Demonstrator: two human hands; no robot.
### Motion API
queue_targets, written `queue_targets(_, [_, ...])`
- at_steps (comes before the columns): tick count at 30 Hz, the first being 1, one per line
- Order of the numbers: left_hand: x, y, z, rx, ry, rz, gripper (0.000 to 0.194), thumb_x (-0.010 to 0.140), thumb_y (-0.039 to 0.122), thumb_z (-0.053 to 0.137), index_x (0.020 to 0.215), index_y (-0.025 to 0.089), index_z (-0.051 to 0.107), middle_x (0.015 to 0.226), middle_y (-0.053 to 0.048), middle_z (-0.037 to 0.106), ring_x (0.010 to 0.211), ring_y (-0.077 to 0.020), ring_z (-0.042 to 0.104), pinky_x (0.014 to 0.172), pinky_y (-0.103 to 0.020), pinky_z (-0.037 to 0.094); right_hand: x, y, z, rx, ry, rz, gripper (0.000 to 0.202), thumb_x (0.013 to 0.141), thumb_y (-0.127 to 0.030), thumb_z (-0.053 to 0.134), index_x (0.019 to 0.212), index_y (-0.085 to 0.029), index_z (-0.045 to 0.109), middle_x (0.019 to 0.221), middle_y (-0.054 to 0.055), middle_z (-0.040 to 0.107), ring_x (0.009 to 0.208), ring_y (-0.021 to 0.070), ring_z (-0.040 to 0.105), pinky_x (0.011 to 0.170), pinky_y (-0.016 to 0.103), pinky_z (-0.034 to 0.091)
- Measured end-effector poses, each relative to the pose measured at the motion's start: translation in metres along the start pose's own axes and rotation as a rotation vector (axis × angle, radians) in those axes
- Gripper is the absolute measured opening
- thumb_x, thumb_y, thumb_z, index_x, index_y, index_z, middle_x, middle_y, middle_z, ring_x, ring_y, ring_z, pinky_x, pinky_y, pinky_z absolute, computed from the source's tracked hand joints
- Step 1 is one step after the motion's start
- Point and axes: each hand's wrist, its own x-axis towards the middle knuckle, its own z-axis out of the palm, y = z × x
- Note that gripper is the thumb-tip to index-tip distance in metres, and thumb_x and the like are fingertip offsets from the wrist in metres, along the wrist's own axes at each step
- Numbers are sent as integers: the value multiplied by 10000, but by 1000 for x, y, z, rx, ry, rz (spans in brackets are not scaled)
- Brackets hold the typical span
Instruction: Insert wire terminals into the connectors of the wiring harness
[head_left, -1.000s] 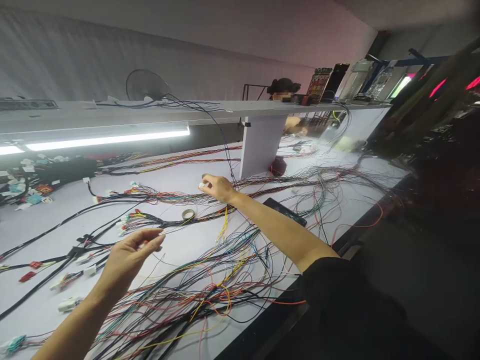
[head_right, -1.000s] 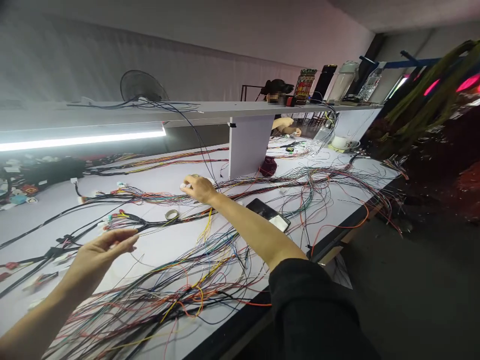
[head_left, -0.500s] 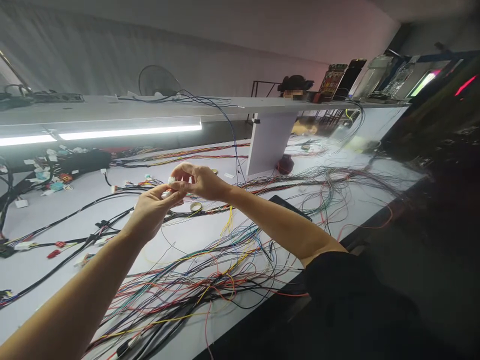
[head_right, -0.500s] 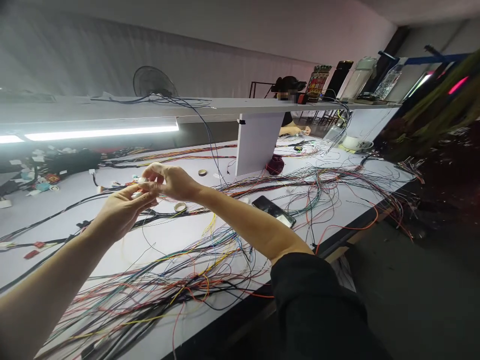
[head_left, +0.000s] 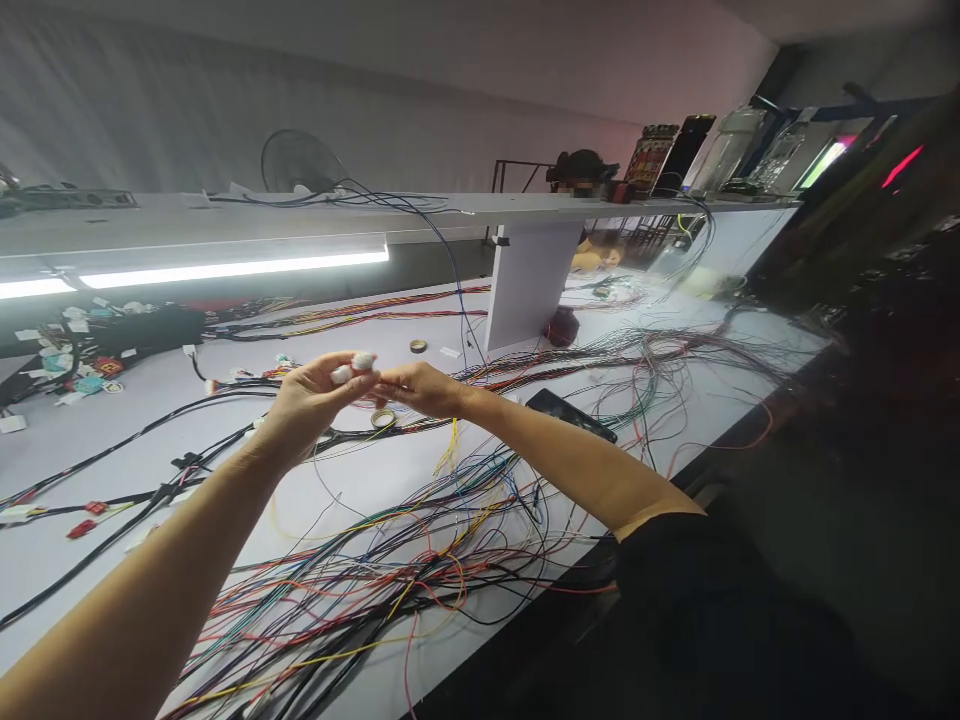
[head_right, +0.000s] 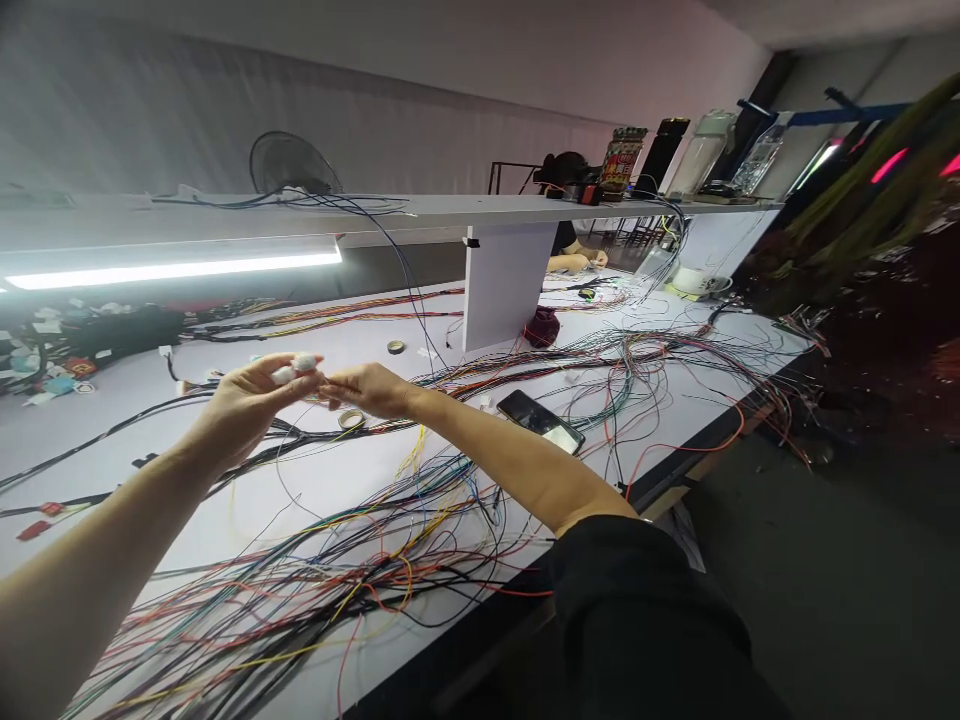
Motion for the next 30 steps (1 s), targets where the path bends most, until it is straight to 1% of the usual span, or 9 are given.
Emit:
queue_targets(3, [18,-27,-15,229,-140,80,808,785,571,650,1461,212,392,1290,-145,618,1176,-272,586,998,-400,465,-5,10,-3,89,188,55,310,1015,-322,415,942,-124,642,773,26,640,761,107,600,820,272,478])
queue_targets(5, [37,-58,-24,604,-157,52,761,912,636,310,1513,171,276,1401,-157,531,1322,-263,468,1069,-418,401,-8,13,-6,195,283,56,294,1011,-332,427,977,-122,630,776,19,640,775,103,626,838,274,492])
queue_targets(6, [48,-74,-28,686,-167,17,745,935,609,197,1508,141,286,1417,-169,510,1352,-268,431,1098,-448,360,-9,13,-8,241,308,49,308,1008,-359,433,981,-123,630,775,18,641,779,104,636,847,279,500])
queue_targets(11, [88,-139,-29,954,-296,-58,615,891,571,355,1347,210,554,1411,-108,532,1379,-303,385,1157,-520,217,-21,6,-15,356,353,-37,456,949,-559,462,977,-140,643,761,18,640,781,120,657,863,317,524])
queue_targets(16, [94,-165,-28,1137,-435,-113,613,913,550,279,1400,249,496,1527,-83,384,1441,-317,268,1139,-632,109,-34,-17,-34,419,578,-136,416,926,-574,508,894,-176,623,624,-47,509,654,109,625,749,306,553])
queue_targets(21, [98,-171,-32,1208,-516,-146,718,906,634,217,1474,227,380,1569,-97,294,1465,-302,205,1141,-628,97,-37,-63,-73,443,809,-337,364,919,-565,543,914,-210,624,550,-85,319,479,67,419,561,241,495])
queue_targets(25, [99,-173,-32,1236,-515,-154,761,884,679,246,1481,222,364,1580,-113,261,1470,-313,180,1140,-625,93,-42,-125,-99,387,957,-363,313,975,-497,480,907,-231,630,529,-92,274,419,43,313,432,193,351])
queue_targets(28, [98,-175,-32,1247,-503,-136,761,864,691,308,1465,231,392,1572,-123,283,1465,-329,192,1139,-617,127,-54,-179,-117,461,992,-428,451,1027,-319,294,750,-205,632,512,-102,257,381,-10,255,411,181,207])
queue_targets(30, [98,-176,-32,1246,-500,-123,774,840,701,357,1456,234,406,1564,-126,302,1459,-343,203,1135,-621,140,-71,-209,-134,411,975,-428,569,967,-261,194,491,-100,460,494,-96,224,375,-69,271,444,233,156])
